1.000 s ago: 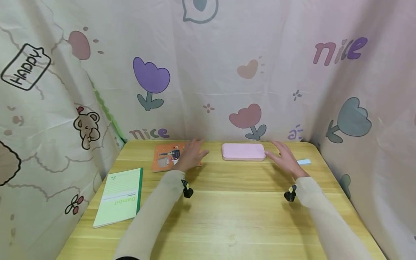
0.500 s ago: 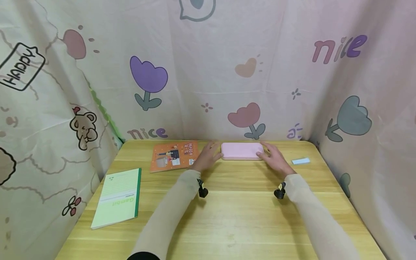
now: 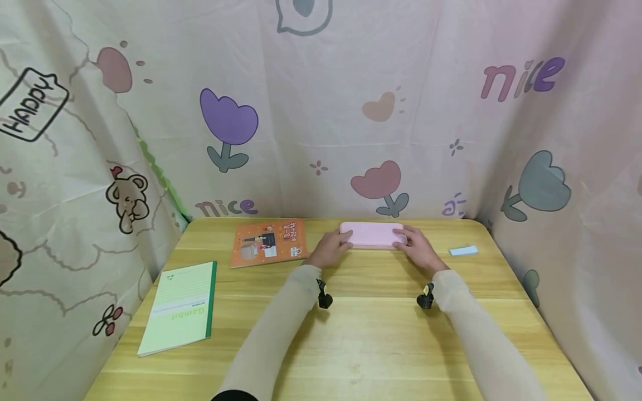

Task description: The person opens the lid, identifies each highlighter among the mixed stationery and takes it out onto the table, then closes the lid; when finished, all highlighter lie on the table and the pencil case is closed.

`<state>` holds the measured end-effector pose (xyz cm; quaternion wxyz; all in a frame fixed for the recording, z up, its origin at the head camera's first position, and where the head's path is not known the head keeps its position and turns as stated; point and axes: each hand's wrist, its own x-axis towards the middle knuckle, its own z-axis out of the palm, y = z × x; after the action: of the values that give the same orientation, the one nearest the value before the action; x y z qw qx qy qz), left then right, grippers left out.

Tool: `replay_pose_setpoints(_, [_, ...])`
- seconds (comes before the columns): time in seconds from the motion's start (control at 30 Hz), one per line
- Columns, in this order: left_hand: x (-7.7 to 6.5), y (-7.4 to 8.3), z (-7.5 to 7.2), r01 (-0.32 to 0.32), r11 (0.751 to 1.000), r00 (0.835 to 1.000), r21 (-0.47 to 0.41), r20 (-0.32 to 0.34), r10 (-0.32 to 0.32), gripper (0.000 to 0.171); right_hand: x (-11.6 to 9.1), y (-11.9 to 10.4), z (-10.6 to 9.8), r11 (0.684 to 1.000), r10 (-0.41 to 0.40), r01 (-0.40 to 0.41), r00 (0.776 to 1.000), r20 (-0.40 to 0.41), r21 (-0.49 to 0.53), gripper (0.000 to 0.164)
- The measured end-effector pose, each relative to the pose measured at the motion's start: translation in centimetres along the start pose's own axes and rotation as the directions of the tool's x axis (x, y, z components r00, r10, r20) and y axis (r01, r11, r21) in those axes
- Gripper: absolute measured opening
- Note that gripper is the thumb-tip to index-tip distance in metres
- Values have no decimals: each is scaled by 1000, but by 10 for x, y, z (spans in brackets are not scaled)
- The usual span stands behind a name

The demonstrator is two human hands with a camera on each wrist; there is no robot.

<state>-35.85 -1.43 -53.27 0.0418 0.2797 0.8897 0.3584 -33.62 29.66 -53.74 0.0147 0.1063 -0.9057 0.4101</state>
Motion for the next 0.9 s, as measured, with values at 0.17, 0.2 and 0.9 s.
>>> replay_pose_setpoints(0.17, [-8,3,6,68,997,995,-44,-67,-71,46,-6,-1,3,1000,8,-8,1000,8,4,46])
replay_pose_setpoints(0.2, [-11,4,7,75,996,994,-47,-80,-79,45,-7,-2,3,1000,8,-8,1000,9,5,45])
replay_pose_setpoints(0.9, [-89,26,19,78,994,989,-72,-123,-87,39,-78,-15,5,999,-46,46,996,74,13,43])
